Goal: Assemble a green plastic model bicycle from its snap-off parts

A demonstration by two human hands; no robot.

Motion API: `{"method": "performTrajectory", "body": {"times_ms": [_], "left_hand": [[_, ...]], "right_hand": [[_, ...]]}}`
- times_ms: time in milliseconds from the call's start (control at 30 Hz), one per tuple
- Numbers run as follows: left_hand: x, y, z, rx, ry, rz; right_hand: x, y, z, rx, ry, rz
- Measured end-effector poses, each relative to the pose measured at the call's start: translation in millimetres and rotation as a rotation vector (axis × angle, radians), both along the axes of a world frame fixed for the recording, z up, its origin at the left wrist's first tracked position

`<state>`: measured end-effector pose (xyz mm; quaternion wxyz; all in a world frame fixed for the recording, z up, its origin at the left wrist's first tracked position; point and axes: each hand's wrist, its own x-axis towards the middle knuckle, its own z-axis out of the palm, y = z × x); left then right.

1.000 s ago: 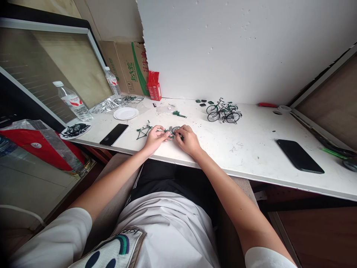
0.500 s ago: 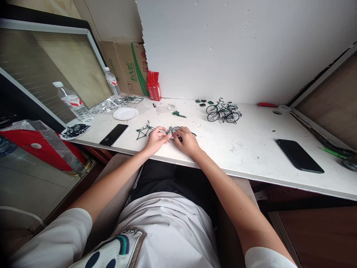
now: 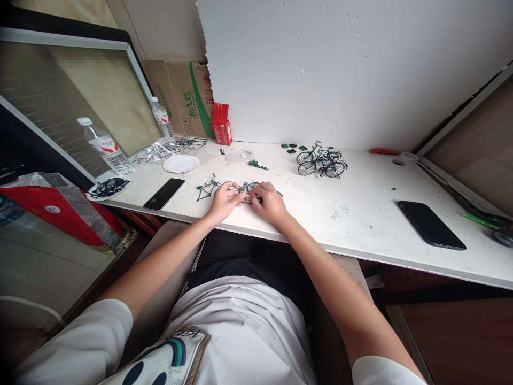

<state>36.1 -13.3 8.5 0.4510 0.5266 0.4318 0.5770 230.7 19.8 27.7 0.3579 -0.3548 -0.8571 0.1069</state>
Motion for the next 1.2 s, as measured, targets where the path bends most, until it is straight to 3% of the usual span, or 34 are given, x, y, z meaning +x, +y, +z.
{"method": "performTrajectory", "body": {"times_ms": [600, 833, 1200], "left_hand": [[0.4, -1.4, 2.2, 0.021, -0.001, -0.003], [0.5, -2.1, 4.6, 0.022, -0.004, -0.043], [0.3, 1.3, 3.8, 0.009, -0.133, 0.097]], "right_hand": [[1.3, 0.3, 3.1, 0.096, 0.146, 0.071], [0.7, -0.5, 3.8, 0.048, 0.139, 0.086], [8.4, 2.4, 0.8, 0.095, -0.137, -0.038]]}}
